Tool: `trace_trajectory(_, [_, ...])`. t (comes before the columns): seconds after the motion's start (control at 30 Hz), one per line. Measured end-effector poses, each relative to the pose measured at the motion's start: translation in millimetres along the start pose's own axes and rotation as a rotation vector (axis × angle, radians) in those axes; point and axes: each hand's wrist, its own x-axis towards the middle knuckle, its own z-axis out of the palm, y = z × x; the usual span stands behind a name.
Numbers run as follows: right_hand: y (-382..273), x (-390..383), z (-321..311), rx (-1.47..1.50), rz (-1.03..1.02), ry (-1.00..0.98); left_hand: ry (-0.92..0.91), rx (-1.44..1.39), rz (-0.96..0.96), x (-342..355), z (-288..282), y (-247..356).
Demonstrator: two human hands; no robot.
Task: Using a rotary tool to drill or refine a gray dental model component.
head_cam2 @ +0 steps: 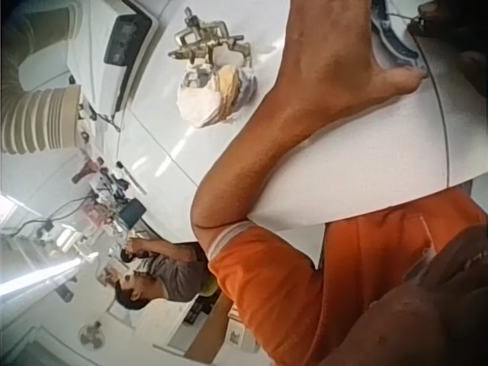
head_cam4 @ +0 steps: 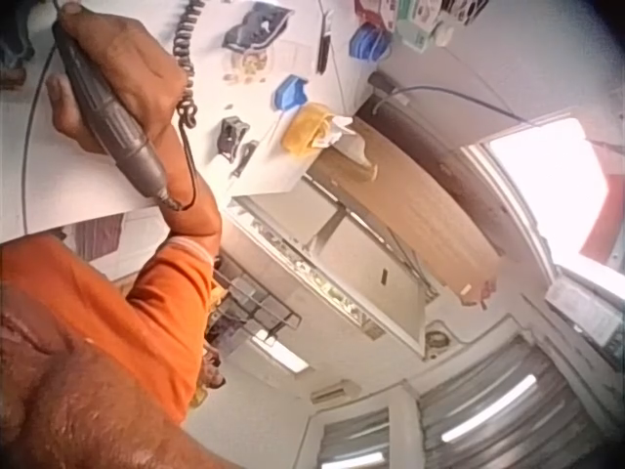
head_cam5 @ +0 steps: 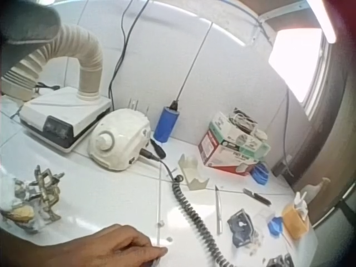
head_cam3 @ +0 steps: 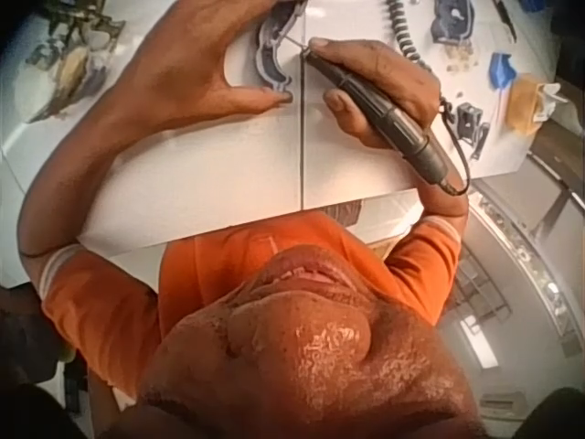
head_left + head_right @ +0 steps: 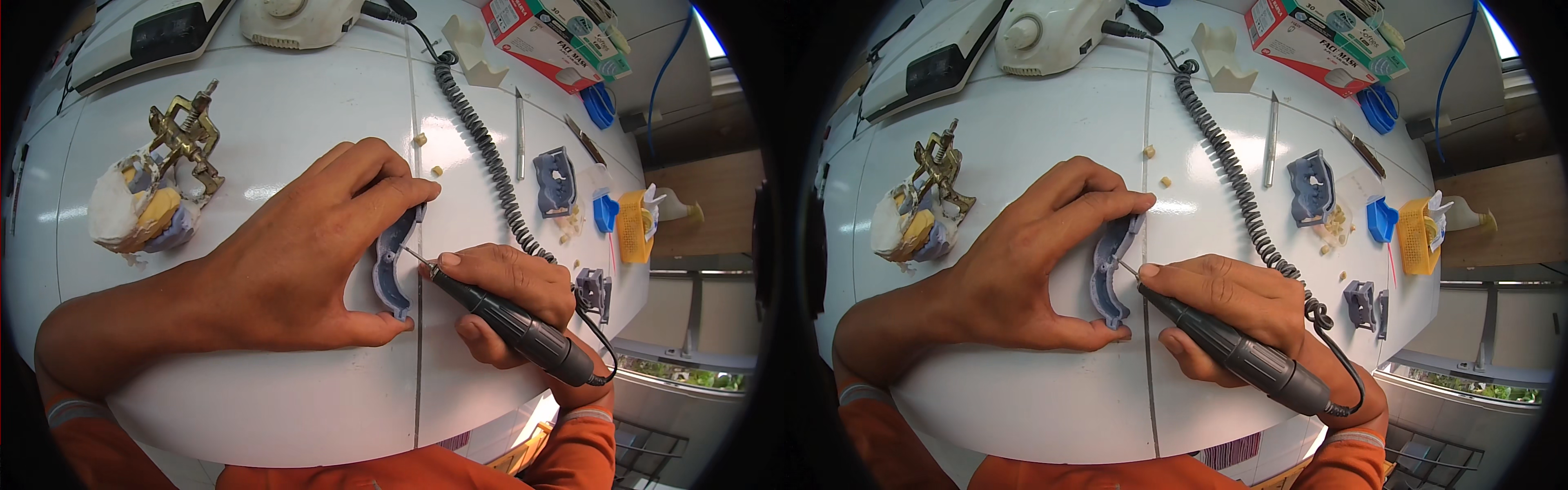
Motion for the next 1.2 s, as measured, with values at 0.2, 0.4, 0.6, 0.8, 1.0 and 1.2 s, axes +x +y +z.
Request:
trace_trajectory(0.2, [0.7,0.2,0.2,0.004,0.005,0.005,0.007,-0.004,0.002,-0.2,0.1,-0.9])
trace_trajectory(0.4, [1.3,-0.9,0.3,-0.003,0.004,0.014,0.01,-0.004,0.004,0.4,0.3,-0.2])
trace_trajectory(0.6, [0.2,-0.2,0.8,-0.024,0.001,0.012,0.011,-0.009,0.007,0.1,0.3,-0.8])
trace_trajectory(0.8, [1.1,1.0,1.6,-0.017,-0.005,0.027,0.008,-0.009,0.002,-0.4,0.6,-0.6])
trace_trajectory(1.0, [3.0,0.9,3.1,0.039,-0.002,0.075,0.017,0.002,0.014,1.1,0.5,-0.5])
trace_trajectory(1.2, [2.4,-0.5,2.1,0.016,0.004,0.063,0.01,-0.001,0.002,0.1,0.9,0.1])
